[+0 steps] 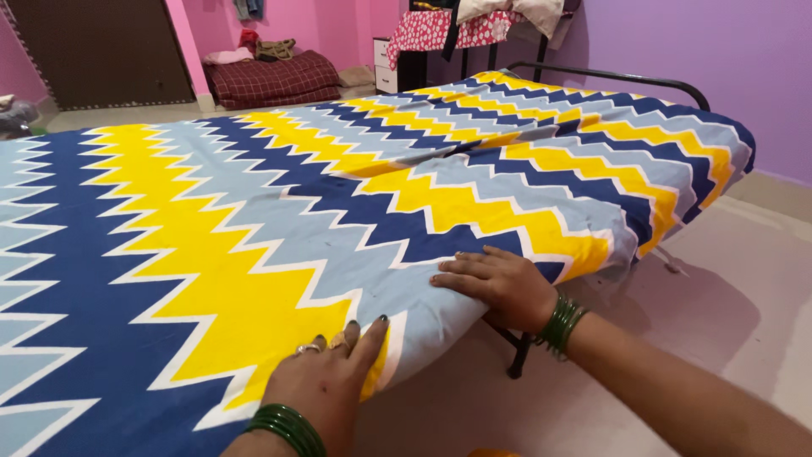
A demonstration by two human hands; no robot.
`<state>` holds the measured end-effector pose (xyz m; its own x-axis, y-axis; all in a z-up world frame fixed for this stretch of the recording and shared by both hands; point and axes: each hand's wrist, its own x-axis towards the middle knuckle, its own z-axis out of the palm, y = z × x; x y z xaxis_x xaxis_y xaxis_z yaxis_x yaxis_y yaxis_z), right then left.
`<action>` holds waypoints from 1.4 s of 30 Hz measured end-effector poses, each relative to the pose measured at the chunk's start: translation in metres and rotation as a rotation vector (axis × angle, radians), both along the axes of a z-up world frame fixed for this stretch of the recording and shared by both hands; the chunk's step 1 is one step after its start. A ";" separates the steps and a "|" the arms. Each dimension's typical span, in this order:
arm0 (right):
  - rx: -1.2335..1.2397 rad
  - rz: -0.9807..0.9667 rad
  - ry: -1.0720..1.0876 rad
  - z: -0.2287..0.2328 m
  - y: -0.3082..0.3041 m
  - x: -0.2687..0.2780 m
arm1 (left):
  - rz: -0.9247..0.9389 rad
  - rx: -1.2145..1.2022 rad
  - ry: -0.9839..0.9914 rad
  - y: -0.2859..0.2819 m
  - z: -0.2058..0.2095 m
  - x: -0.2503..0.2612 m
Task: The person smoothes a yellow, blue, and white chevron-patterned bedsheet over a mattress and tucks the edges and corners under the mattress by hand.
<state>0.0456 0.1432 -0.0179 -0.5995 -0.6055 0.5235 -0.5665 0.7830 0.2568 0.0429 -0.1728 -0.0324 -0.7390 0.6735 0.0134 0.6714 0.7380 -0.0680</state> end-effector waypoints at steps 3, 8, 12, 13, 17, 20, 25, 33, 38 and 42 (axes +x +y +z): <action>-0.093 -0.090 0.183 -0.007 -0.014 0.004 | -0.013 0.064 0.179 -0.006 0.019 -0.006; -0.261 -0.106 0.373 -0.022 -0.028 -0.002 | -0.174 0.167 0.567 -0.018 0.025 -0.014; -0.167 -0.104 0.346 -0.041 -0.026 0.007 | -0.290 0.076 0.718 -0.014 -0.013 -0.010; -0.171 -0.102 0.344 -0.043 -0.023 0.008 | -0.317 0.049 0.755 -0.013 -0.025 -0.008; -0.096 -0.048 0.198 -0.041 -0.010 0.013 | -0.329 0.105 0.895 -0.014 -0.063 -0.013; -0.044 -0.031 0.076 -0.034 -0.003 0.014 | -0.341 0.164 0.983 -0.014 -0.074 -0.018; 0.024 0.079 -0.239 -0.004 0.034 0.006 | -0.365 0.169 0.765 -0.025 -0.059 -0.014; 0.111 -0.427 -0.283 0.012 0.095 -0.003 | 0.025 0.175 0.653 -0.091 -0.043 -0.014; 0.100 -0.360 -0.076 -0.004 0.110 -0.009 | 0.142 0.037 0.541 -0.104 -0.039 -0.010; 0.084 -0.336 0.054 -0.021 0.113 -0.009 | 0.183 -0.044 0.447 -0.113 -0.042 -0.014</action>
